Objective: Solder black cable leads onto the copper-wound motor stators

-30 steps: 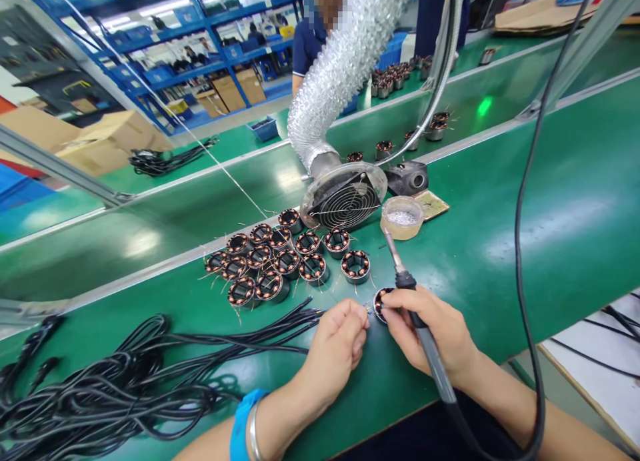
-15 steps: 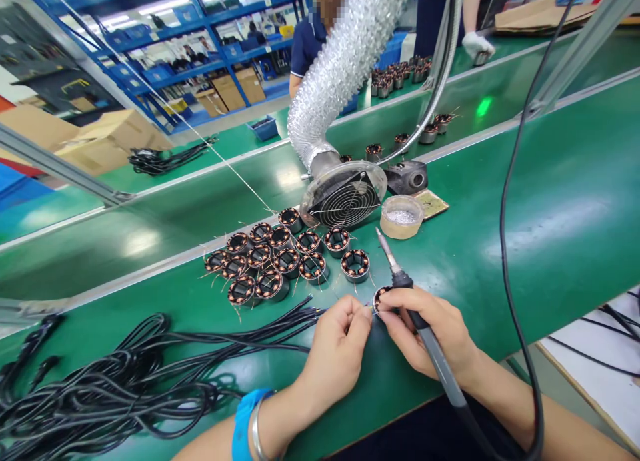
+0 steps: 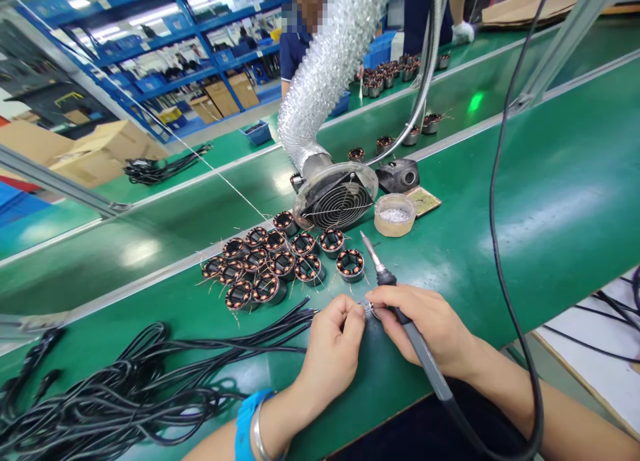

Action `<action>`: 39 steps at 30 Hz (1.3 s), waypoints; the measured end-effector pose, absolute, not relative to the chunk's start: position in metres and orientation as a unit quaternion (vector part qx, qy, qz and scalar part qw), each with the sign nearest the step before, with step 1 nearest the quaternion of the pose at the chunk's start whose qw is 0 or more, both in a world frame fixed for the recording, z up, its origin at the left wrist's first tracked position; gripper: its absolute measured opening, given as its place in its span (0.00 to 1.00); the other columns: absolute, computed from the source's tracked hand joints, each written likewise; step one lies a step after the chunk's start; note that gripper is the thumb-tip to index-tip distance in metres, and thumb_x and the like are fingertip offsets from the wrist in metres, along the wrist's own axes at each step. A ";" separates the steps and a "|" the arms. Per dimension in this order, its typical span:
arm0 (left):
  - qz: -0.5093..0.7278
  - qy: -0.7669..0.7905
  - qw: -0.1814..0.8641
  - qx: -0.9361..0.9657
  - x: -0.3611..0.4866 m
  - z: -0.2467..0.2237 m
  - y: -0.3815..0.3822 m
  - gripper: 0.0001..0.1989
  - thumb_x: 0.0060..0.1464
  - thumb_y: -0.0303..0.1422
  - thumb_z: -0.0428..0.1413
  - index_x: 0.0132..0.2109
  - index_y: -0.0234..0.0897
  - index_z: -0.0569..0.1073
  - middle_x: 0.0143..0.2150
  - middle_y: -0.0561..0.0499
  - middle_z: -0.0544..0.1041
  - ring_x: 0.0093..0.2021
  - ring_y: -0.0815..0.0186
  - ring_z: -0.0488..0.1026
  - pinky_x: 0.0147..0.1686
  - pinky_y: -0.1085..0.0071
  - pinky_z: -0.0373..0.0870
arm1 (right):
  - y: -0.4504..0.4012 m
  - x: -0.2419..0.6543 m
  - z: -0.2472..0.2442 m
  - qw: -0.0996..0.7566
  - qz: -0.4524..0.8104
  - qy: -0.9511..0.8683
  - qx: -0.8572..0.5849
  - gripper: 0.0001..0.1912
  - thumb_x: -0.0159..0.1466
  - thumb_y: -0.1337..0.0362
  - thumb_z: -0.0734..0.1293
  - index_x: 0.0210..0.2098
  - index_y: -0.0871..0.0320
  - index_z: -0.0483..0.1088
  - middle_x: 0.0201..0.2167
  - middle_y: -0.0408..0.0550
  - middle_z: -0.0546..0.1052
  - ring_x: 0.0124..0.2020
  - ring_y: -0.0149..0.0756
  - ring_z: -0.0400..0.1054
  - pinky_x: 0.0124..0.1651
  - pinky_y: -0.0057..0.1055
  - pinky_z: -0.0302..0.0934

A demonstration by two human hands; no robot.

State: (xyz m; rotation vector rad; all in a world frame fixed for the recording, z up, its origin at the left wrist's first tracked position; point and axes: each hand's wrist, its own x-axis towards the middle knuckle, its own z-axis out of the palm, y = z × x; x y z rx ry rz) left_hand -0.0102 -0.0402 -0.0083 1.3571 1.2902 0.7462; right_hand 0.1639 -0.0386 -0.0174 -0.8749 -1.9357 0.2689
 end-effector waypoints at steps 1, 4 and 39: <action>0.313 0.542 0.532 0.571 -0.010 -0.009 -0.041 0.17 0.63 0.42 0.49 0.28 0.38 0.61 0.21 0.59 0.56 0.22 0.72 0.52 0.24 0.74 0.51 | -0.038 0.164 -0.017 0.480 0.110 -0.793 -0.358 0.17 0.65 0.76 0.60 0.51 0.58 0.65 0.38 0.47 0.78 0.34 0.33 0.74 0.37 0.29 0.71; 0.311 0.542 0.530 0.573 -0.010 -0.010 -0.042 0.17 0.63 0.42 0.48 0.28 0.38 0.61 0.21 0.59 0.57 0.22 0.71 0.52 0.24 0.74 0.51 | -0.039 0.164 -0.015 0.489 0.124 -0.779 -0.372 0.17 0.65 0.75 0.60 0.51 0.58 0.66 0.37 0.46 0.78 0.32 0.32 0.74 0.37 0.29 0.71; 0.307 0.539 0.509 0.596 -0.009 -0.007 -0.047 0.16 0.64 0.40 0.47 0.28 0.38 0.61 0.23 0.58 0.56 0.25 0.70 0.53 0.27 0.72 0.51 | -0.078 0.204 0.013 0.505 0.248 -0.693 -0.451 0.12 0.62 0.70 0.62 0.42 0.53 0.73 0.32 0.43 0.77 0.28 0.35 0.72 0.28 0.29 0.65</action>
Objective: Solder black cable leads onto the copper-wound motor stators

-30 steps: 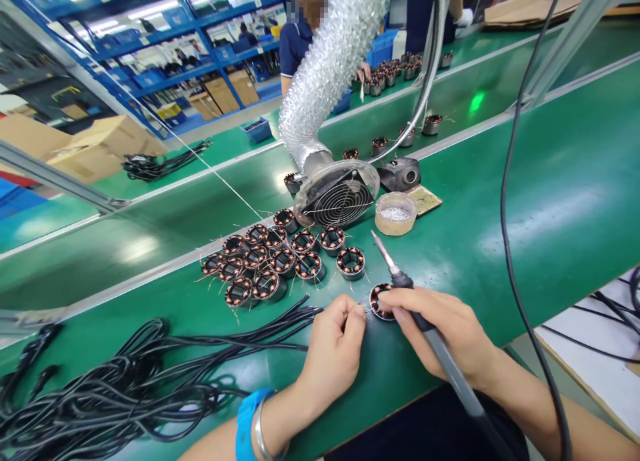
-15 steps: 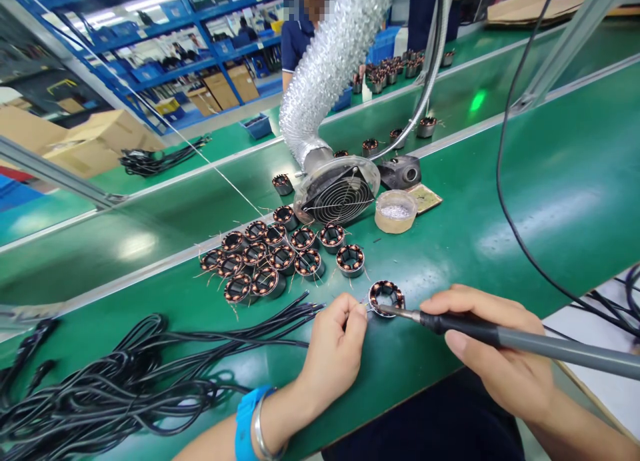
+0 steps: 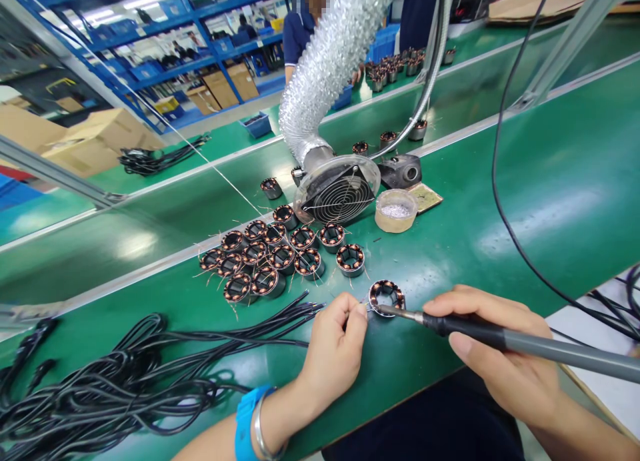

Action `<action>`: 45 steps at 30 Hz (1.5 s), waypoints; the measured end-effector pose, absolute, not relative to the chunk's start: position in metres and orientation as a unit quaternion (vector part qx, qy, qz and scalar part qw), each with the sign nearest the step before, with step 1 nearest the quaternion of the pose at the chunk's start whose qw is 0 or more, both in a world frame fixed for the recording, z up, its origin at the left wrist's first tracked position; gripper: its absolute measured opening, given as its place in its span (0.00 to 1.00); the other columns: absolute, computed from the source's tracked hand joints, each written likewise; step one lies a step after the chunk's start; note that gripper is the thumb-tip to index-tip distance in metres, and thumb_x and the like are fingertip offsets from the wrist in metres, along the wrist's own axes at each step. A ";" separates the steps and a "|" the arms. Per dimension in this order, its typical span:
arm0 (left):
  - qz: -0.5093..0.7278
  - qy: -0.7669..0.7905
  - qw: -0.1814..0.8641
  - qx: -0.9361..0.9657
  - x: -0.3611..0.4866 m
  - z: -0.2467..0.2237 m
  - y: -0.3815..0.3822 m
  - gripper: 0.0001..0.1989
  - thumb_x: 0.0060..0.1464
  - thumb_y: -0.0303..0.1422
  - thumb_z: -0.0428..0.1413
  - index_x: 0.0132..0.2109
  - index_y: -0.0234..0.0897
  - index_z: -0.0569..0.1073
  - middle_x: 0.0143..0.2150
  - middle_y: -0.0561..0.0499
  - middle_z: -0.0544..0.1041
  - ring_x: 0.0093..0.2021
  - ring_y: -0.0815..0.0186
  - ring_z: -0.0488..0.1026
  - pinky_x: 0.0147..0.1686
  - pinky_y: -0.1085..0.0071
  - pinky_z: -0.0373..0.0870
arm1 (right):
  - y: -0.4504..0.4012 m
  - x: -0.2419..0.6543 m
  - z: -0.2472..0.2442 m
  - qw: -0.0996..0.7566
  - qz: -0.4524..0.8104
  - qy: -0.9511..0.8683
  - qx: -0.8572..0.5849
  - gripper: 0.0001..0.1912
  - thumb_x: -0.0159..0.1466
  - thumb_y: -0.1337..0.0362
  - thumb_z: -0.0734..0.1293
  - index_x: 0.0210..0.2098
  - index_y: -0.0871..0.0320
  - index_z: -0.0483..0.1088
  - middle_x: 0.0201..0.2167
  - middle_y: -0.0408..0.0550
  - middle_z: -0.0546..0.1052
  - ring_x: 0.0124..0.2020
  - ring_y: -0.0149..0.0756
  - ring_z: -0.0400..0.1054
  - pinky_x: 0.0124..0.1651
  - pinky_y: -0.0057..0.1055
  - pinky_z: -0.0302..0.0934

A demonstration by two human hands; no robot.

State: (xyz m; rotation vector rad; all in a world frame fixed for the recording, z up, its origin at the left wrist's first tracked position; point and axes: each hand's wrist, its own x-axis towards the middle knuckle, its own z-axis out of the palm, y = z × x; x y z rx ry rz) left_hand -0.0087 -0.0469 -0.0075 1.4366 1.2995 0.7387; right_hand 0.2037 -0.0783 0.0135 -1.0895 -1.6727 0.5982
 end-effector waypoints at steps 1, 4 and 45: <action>0.305 0.540 0.507 0.598 -0.009 -0.007 -0.047 0.16 0.64 0.40 0.47 0.28 0.38 0.61 0.23 0.58 0.56 0.25 0.70 0.53 0.27 0.72 0.51 | -0.078 0.203 0.014 0.504 0.249 -0.693 -0.452 0.12 0.62 0.70 0.62 0.42 0.53 0.73 0.32 0.43 0.77 0.28 0.35 0.72 0.28 0.29 0.65; 0.301 0.542 0.505 0.601 -0.008 -0.006 -0.047 0.16 0.63 0.40 0.46 0.28 0.38 0.61 0.23 0.58 0.56 0.25 0.69 0.53 0.27 0.72 0.51 | -0.078 0.202 0.016 0.502 0.247 -0.696 -0.450 0.12 0.62 0.71 0.62 0.41 0.53 0.73 0.31 0.44 0.77 0.28 0.35 0.72 0.28 0.29 0.64; 0.318 0.523 0.531 0.586 -0.010 -0.016 -0.050 0.18 0.65 0.43 0.47 0.29 0.38 0.62 0.22 0.59 0.56 0.23 0.71 0.53 0.25 0.74 0.51 | -0.084 0.190 0.025 0.496 0.193 -0.741 -0.409 0.13 0.60 0.72 0.61 0.42 0.56 0.71 0.27 0.44 0.76 0.25 0.31 0.70 0.27 0.30 0.62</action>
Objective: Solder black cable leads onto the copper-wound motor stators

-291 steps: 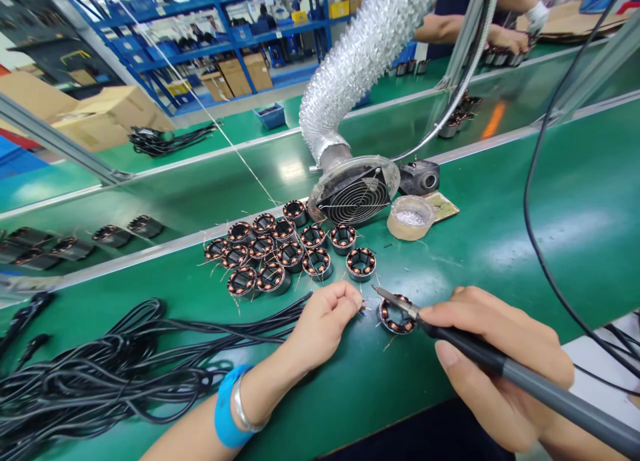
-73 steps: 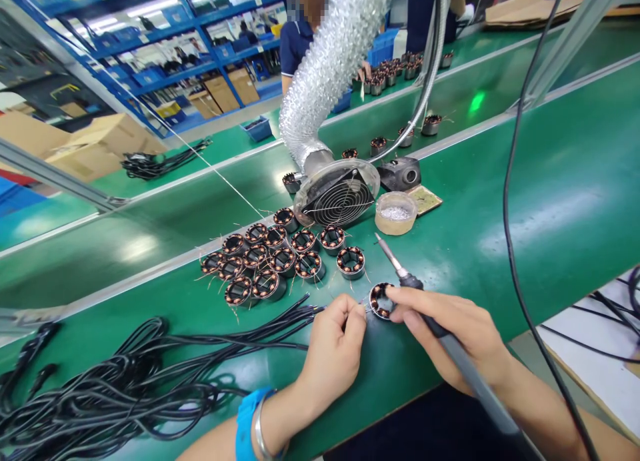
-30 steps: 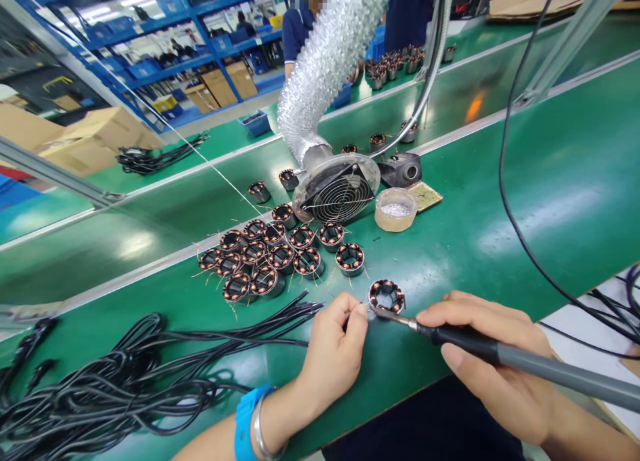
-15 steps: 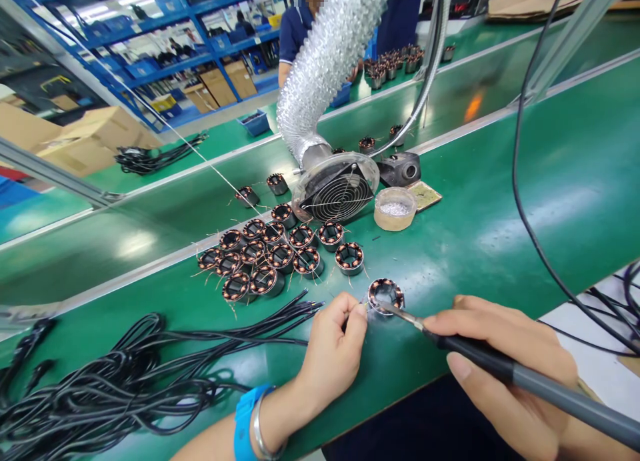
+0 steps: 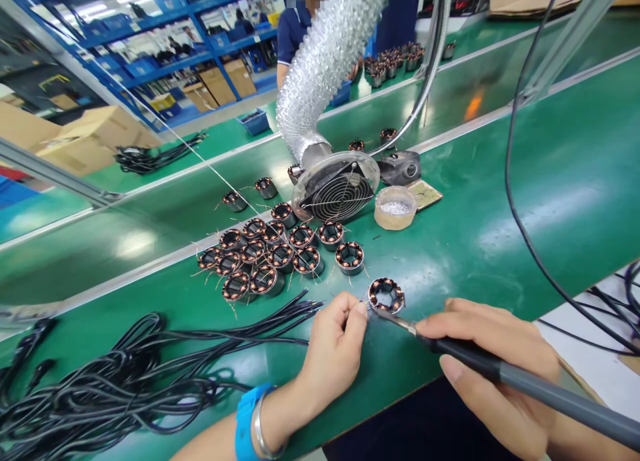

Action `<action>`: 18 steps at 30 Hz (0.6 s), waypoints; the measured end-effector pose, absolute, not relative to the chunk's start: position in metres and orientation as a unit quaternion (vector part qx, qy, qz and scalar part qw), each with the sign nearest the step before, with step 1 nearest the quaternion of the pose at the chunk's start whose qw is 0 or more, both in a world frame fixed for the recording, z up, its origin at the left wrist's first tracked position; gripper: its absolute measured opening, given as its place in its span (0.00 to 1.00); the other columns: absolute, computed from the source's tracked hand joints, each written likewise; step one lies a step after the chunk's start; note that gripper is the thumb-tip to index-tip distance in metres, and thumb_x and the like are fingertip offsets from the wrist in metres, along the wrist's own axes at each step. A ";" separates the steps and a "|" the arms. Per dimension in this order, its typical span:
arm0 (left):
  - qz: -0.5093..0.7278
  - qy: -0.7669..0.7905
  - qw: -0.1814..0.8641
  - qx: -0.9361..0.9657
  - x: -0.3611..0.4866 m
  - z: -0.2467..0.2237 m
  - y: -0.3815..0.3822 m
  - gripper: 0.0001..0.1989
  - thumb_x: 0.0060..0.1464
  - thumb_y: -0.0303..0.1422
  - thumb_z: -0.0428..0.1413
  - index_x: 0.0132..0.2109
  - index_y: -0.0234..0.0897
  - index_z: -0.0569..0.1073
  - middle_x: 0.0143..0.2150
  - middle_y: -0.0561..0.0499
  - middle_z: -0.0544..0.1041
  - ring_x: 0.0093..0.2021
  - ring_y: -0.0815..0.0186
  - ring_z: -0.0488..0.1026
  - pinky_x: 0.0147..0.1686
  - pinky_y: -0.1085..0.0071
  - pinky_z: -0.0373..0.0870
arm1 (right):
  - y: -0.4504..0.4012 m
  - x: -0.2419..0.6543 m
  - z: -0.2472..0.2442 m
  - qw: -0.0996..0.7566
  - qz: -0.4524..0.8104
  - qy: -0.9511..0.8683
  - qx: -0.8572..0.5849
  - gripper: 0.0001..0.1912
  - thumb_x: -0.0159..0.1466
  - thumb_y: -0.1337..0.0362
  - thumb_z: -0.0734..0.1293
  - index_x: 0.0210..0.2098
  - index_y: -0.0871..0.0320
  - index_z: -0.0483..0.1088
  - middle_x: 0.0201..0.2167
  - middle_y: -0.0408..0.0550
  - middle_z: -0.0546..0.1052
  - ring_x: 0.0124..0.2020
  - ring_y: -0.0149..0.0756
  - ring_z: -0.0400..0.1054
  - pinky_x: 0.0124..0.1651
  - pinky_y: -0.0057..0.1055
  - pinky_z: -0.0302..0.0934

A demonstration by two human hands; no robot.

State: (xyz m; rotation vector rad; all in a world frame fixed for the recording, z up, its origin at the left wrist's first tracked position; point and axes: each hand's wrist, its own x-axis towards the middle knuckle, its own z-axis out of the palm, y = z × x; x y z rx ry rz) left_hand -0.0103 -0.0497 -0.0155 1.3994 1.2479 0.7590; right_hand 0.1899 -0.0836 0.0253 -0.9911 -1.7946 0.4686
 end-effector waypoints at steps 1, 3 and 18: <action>0.319 0.522 0.533 0.584 -0.010 -0.017 -0.050 0.18 0.65 0.43 0.47 0.29 0.38 0.62 0.22 0.59 0.56 0.23 0.71 0.52 0.24 0.74 0.51 | -0.084 0.190 0.025 0.490 0.191 -0.745 -0.411 0.13 0.60 0.72 0.61 0.42 0.56 0.71 0.28 0.44 0.77 0.27 0.33 0.71 0.28 0.30 0.62; 0.321 0.521 0.537 0.580 -0.011 -0.018 -0.050 0.18 0.65 0.44 0.47 0.30 0.38 0.62 0.22 0.59 0.56 0.23 0.72 0.52 0.24 0.74 0.50 | -0.085 0.191 0.024 0.492 0.184 -0.740 -0.420 0.13 0.60 0.72 0.61 0.42 0.56 0.71 0.29 0.45 0.77 0.29 0.34 0.72 0.28 0.30 0.61; 0.324 0.520 0.548 0.570 -0.010 -0.017 -0.052 0.18 0.64 0.44 0.48 0.30 0.38 0.62 0.22 0.59 0.54 0.22 0.72 0.49 0.22 0.74 0.48 | -0.039 0.218 0.003 0.542 0.003 -0.673 -0.504 0.14 0.64 0.68 0.66 0.50 0.53 0.72 0.39 0.48 0.77 0.34 0.39 0.71 0.38 0.36 0.67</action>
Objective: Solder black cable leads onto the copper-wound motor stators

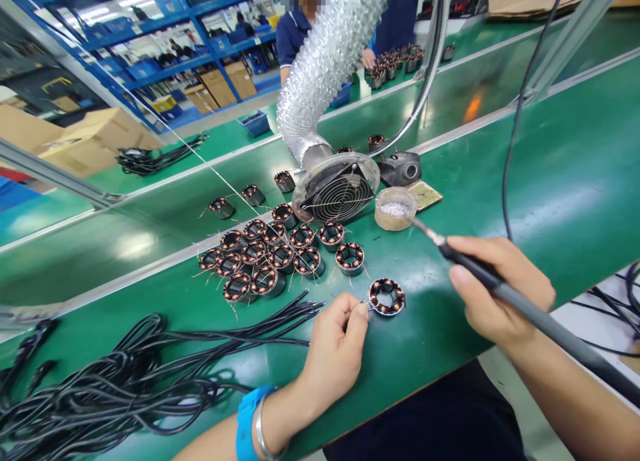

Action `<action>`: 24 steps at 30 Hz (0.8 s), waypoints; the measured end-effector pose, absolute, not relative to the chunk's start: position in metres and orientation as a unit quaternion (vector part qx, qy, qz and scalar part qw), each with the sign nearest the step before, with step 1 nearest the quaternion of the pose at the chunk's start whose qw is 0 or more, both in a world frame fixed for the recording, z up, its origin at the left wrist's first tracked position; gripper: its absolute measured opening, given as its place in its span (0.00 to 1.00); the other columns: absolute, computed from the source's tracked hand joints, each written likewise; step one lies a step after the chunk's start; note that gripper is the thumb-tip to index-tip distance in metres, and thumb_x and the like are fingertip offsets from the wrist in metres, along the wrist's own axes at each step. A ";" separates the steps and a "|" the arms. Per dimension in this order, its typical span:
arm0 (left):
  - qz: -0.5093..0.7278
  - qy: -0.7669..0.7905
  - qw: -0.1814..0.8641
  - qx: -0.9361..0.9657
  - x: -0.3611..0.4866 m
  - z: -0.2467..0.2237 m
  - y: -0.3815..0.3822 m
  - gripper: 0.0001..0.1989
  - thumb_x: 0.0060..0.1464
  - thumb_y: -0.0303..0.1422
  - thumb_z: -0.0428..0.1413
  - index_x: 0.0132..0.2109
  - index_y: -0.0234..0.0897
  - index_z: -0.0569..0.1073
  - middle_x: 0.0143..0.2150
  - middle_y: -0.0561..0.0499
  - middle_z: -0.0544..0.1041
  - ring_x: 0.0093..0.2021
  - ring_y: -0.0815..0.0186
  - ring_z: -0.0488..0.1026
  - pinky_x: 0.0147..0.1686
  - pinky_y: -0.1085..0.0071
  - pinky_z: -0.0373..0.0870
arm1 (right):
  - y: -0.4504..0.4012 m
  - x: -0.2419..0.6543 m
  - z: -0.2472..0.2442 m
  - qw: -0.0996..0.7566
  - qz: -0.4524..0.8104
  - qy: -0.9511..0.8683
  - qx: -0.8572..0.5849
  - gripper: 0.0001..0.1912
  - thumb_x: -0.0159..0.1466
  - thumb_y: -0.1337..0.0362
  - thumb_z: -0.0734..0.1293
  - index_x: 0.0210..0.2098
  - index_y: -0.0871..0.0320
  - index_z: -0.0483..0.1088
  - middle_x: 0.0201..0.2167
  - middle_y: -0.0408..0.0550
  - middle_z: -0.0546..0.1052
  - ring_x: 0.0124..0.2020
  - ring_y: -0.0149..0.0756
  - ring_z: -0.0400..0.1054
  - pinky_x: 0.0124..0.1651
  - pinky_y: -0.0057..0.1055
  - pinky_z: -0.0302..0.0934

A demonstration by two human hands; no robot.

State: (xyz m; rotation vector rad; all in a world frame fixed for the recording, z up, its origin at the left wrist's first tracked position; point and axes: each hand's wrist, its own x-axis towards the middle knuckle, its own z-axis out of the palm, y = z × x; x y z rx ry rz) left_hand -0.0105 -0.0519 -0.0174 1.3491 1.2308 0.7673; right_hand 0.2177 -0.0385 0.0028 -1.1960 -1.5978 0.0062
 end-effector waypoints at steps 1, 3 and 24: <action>0.325 0.519 0.547 0.570 -0.010 -0.017 -0.052 0.18 0.65 0.44 0.48 0.30 0.38 0.61 0.22 0.59 0.54 0.22 0.72 0.49 0.23 0.74 0.48 | -0.028 0.223 -0.005 0.527 -0.022 -0.674 -0.517 0.15 0.65 0.67 0.66 0.51 0.53 0.72 0.42 0.49 0.78 0.38 0.41 0.71 0.42 0.38 0.67; 0.323 0.520 0.544 0.574 -0.010 -0.016 -0.051 0.18 0.65 0.43 0.47 0.30 0.38 0.61 0.22 0.59 0.55 0.22 0.72 0.50 0.23 0.74 0.48 | -0.009 0.232 -0.019 0.468 -0.027 -0.700 -0.538 0.15 0.66 0.64 0.66 0.53 0.54 0.71 0.44 0.50 0.78 0.42 0.43 0.72 0.46 0.40 0.68; 0.313 0.528 0.526 0.589 -0.012 -0.015 -0.050 0.19 0.66 0.45 0.46 0.32 0.38 0.64 0.23 0.58 0.57 0.23 0.71 0.53 0.24 0.74 0.52 | -0.044 0.196 0.004 0.564 0.120 -0.717 -0.391 0.20 0.64 0.71 0.64 0.55 0.56 0.71 0.28 0.45 0.73 0.25 0.32 0.66 0.25 0.29 0.62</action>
